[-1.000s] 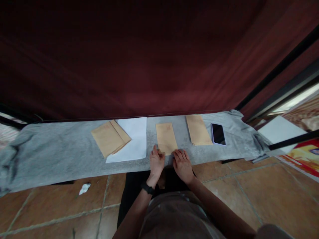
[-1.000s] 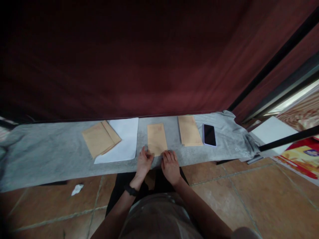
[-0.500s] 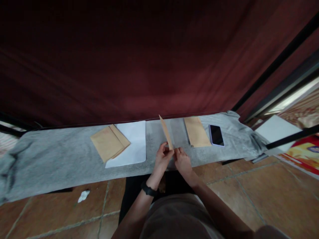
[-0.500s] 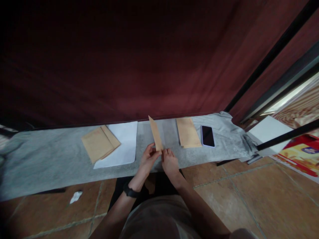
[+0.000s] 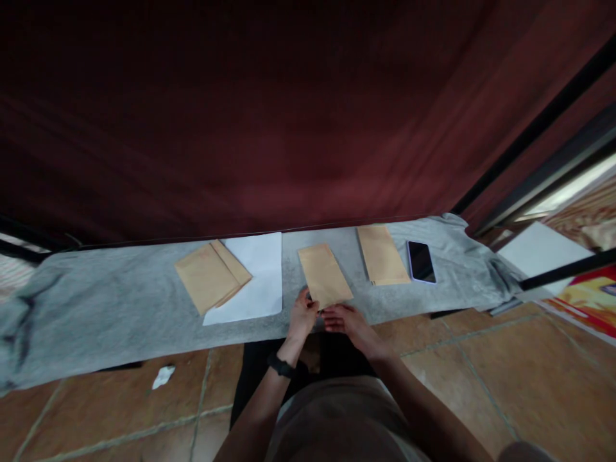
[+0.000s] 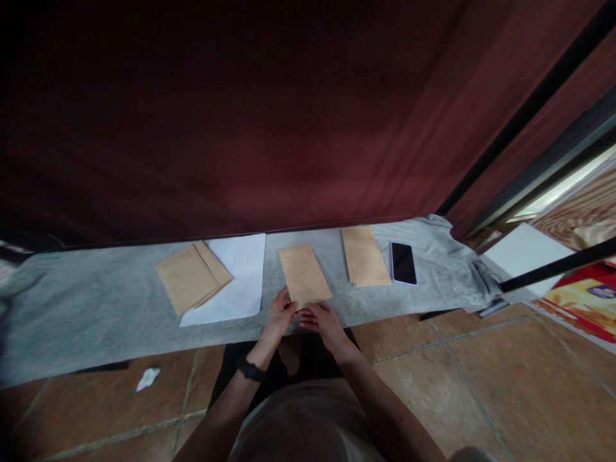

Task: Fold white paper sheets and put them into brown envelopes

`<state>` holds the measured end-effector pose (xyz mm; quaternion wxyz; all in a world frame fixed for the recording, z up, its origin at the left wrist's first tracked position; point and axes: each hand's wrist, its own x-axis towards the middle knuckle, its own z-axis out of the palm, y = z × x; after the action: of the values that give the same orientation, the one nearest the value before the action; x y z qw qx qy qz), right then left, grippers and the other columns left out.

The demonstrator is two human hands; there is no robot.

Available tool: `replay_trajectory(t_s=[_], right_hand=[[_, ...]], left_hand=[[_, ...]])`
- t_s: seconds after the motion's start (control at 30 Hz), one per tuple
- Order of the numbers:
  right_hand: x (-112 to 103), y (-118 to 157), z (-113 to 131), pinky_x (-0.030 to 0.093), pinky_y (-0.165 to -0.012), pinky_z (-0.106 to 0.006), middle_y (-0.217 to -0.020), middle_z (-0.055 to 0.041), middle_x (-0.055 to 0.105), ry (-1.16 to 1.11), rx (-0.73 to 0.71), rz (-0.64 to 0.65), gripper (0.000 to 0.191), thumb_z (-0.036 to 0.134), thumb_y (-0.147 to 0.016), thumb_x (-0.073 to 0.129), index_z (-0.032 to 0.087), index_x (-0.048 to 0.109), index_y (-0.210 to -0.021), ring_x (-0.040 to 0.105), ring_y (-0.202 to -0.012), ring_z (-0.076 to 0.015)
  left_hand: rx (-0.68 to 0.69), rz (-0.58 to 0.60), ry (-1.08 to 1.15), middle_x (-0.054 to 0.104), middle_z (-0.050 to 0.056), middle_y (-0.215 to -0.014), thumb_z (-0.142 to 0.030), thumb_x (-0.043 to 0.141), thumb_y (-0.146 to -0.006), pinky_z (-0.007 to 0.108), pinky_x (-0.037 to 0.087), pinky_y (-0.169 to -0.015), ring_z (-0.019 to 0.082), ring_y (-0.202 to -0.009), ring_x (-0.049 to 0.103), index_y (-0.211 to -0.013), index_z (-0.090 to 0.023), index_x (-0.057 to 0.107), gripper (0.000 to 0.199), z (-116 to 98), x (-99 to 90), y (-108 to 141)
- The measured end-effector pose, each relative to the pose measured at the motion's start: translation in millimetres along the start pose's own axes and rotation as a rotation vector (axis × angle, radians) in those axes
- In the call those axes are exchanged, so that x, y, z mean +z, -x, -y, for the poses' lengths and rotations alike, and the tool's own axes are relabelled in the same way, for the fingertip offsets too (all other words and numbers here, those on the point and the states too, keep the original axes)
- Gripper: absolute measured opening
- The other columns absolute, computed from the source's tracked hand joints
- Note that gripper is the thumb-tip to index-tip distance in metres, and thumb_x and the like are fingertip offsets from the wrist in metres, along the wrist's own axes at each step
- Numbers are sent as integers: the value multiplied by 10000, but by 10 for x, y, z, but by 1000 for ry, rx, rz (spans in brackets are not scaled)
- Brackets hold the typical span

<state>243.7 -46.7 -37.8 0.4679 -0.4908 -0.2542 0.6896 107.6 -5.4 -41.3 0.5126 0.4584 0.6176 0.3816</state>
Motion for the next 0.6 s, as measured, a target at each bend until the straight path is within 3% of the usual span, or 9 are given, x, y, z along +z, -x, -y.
replay_trajectory(t_s=[0.07,0.17,0.23,0.33,0.43,0.53,0.6], right_hand=[[-120,58,5,602,-712,-345,-870,-82,767,250,-43,41,421,570,-853,638,165,726,-927,721,-728,-198],[-326,115,9,580,-910,-423,-1088,-106,761,793,-429,-54,401,450,-1006,439,188,725,-1109,720,-979,-238],[-443,124,-4,458,-1115,-469,-1342,-107,673,1177,-708,-45,393,346,-1035,413,208,646,-1319,607,-1263,-245],[-554,103,-56,326,-1219,-483,-1533,-87,516,1581,-878,20,483,303,-1027,478,227,478,-1504,458,-1428,-232],[-595,72,-121,305,-1228,-475,-1563,-89,473,1692,-898,7,535,308,-1019,513,216,424,-1539,447,-1437,-233],[-601,59,-158,297,-1228,-488,-1568,-94,463,1692,-902,7,530,293,-1023,503,203,423,-1539,444,-1438,-247],[-599,59,-160,296,-1227,-492,-1574,-92,456,1685,-906,10,525,287,-1026,496,190,422,-1537,434,-1444,-251]], left_hand=[[-26,20,-78,601,-73,-561,-83,607,-776,224,430,-517,122,-465,563,-1252,-144,598,480,-3,-68,-29],[-8,27,-207,629,-58,-583,-73,600,-786,235,441,-548,143,-500,604,-1269,-162,600,491,-11,-134,-4],[34,-17,-360,685,-14,-672,-102,613,-810,265,485,-629,179,-608,667,-1319,-179,583,516,-12,-153,49],[132,-137,-638,744,84,-926,-181,606,-867,334,532,-788,243,-850,716,-1380,-202,559,515,-2,-158,121],[384,-149,-805,679,144,-1254,-228,505,-947,402,492,-1012,275,-1176,637,-1395,-209,560,451,1,-104,82],[621,-13,-837,497,138,-1530,-292,430,-1000,462,334,-1200,280,-1467,386,-1474,-183,483,489,-25,52,-141],[656,74,-884,393,162,-1607,-329,420,-1006,502,246,-1243,299,-1534,260,-1507,-124,432,542,-61,191,-375]])
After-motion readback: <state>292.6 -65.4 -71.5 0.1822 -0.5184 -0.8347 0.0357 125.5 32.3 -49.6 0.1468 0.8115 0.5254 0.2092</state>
